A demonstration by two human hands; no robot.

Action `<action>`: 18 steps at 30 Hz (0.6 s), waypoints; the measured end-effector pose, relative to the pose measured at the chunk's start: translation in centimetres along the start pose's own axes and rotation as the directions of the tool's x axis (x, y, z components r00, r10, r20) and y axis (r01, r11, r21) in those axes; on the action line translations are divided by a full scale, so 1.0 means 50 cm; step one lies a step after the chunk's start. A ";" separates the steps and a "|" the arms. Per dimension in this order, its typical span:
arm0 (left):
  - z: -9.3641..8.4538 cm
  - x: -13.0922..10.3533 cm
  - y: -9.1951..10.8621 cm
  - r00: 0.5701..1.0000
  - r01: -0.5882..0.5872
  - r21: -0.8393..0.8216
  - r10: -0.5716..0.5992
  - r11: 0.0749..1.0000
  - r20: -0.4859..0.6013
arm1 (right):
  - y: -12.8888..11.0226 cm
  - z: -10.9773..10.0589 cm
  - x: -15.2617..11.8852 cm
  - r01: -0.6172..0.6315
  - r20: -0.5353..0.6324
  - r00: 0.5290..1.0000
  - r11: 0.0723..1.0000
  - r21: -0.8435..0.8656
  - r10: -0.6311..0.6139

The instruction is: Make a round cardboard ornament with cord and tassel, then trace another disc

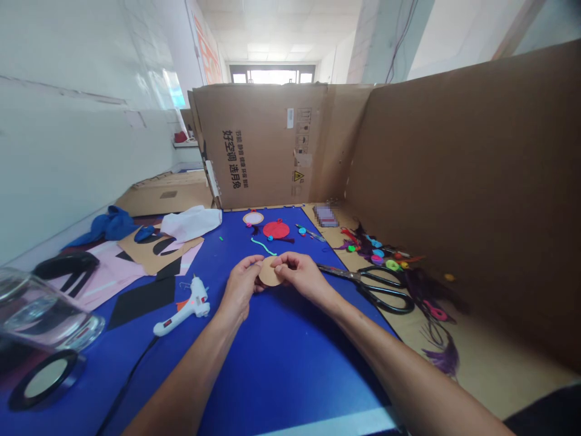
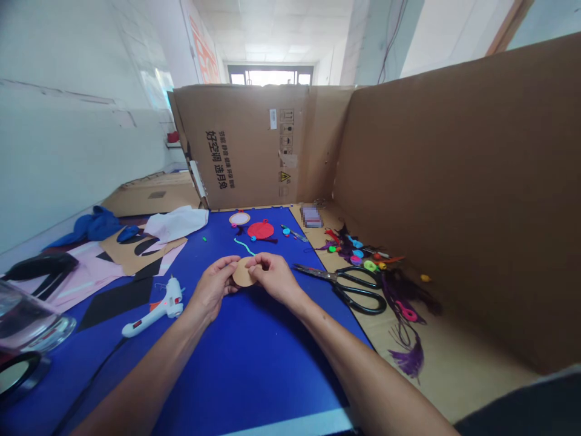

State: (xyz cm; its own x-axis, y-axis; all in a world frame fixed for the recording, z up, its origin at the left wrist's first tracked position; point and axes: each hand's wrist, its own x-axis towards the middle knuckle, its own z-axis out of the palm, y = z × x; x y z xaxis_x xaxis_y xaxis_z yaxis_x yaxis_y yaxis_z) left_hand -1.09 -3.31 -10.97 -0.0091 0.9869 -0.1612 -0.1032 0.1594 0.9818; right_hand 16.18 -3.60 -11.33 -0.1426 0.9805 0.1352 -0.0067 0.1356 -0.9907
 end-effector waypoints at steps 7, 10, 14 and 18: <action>-0.005 0.010 -0.006 0.993 -0.095 0.046 0.097 0.994 -0.062 | -0.019 0.003 0.003 0.019 -0.049 0.999 0.985 0.171 -0.011; -0.005 0.012 -0.014 0.973 -0.223 0.163 0.230 0.961 -0.021 | -0.006 0.010 0.002 -0.056 -0.006 0.998 0.959 0.279 0.060; -0.013 0.014 -0.016 0.897 -0.421 0.342 0.443 0.840 0.016 | 0.003 0.008 -0.006 -0.100 0.049 0.995 0.935 0.341 0.088; -0.023 0.023 -0.020 0.901 -0.400 0.388 0.434 0.830 -0.001 | -0.028 -0.034 0.016 -0.056 -0.009 0.998 0.995 -0.083 0.056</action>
State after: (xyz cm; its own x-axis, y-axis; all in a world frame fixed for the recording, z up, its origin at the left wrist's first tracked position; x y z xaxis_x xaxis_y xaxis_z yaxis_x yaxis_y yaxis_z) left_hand -2.15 -2.36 -12.27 -0.0538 0.9581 0.2812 0.3040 -0.2526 0.9186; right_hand 17.77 -2.77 -9.79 -0.1343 0.9877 0.0797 0.0840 0.0914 -0.9923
